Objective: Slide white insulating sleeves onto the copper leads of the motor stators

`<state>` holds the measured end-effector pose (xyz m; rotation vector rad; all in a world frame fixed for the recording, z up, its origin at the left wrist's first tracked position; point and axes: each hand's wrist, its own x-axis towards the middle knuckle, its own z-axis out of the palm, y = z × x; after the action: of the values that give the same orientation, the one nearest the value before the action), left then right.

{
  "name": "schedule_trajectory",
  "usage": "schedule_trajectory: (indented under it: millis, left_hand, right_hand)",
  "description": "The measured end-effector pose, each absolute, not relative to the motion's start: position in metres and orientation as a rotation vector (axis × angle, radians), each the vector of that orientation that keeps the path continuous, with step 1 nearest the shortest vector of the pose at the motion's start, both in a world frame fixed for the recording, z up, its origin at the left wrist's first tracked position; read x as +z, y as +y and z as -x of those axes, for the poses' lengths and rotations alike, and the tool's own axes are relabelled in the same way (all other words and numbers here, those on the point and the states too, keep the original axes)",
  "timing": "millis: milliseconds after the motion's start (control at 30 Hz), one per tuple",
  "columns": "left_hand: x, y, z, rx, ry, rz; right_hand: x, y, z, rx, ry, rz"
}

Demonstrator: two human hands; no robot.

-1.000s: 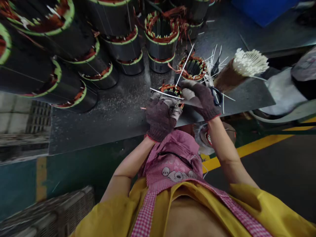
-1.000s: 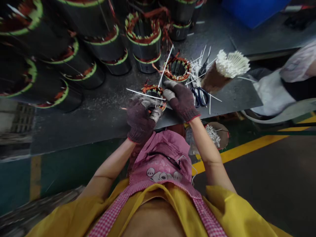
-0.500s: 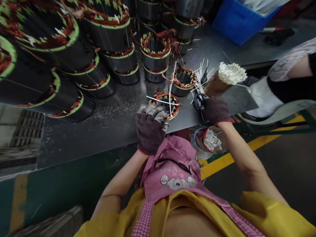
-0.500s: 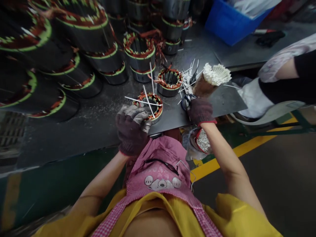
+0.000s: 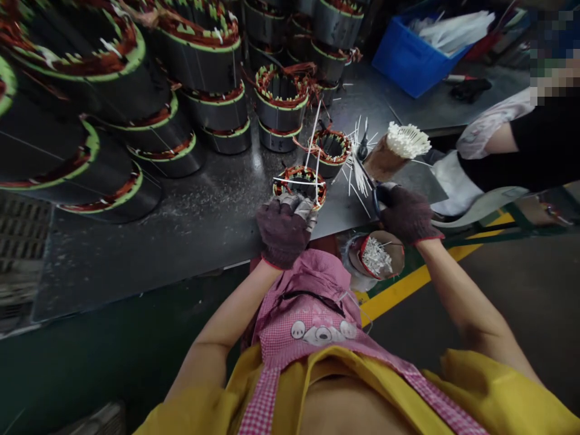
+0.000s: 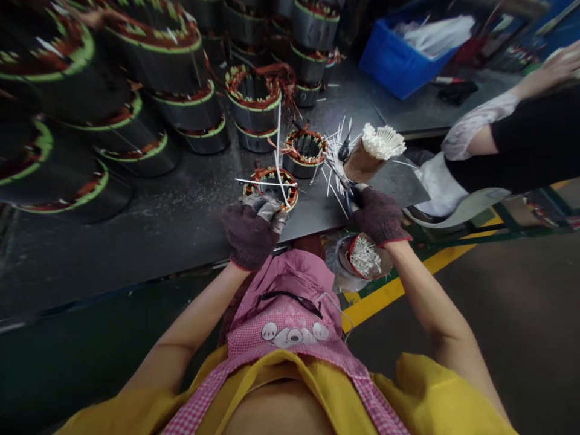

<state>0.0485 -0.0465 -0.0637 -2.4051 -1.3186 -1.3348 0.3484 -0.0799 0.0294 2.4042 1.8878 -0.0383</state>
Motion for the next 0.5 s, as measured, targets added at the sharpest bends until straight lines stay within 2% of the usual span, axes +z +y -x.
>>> schedule_trajectory:
  millis: [267, 500]
  left_hand:
    - [-0.071, -0.052, -0.053, -1.451, -1.454, 2.408]
    - [-0.071, -0.051, -0.052, -1.44, -1.462, 2.438]
  right_hand:
    - [0.058, -0.113, -0.323, 0.054, 2.231, -2.008]
    - [0.058, -0.096, -0.314, 0.184, 2.143, -1.874]
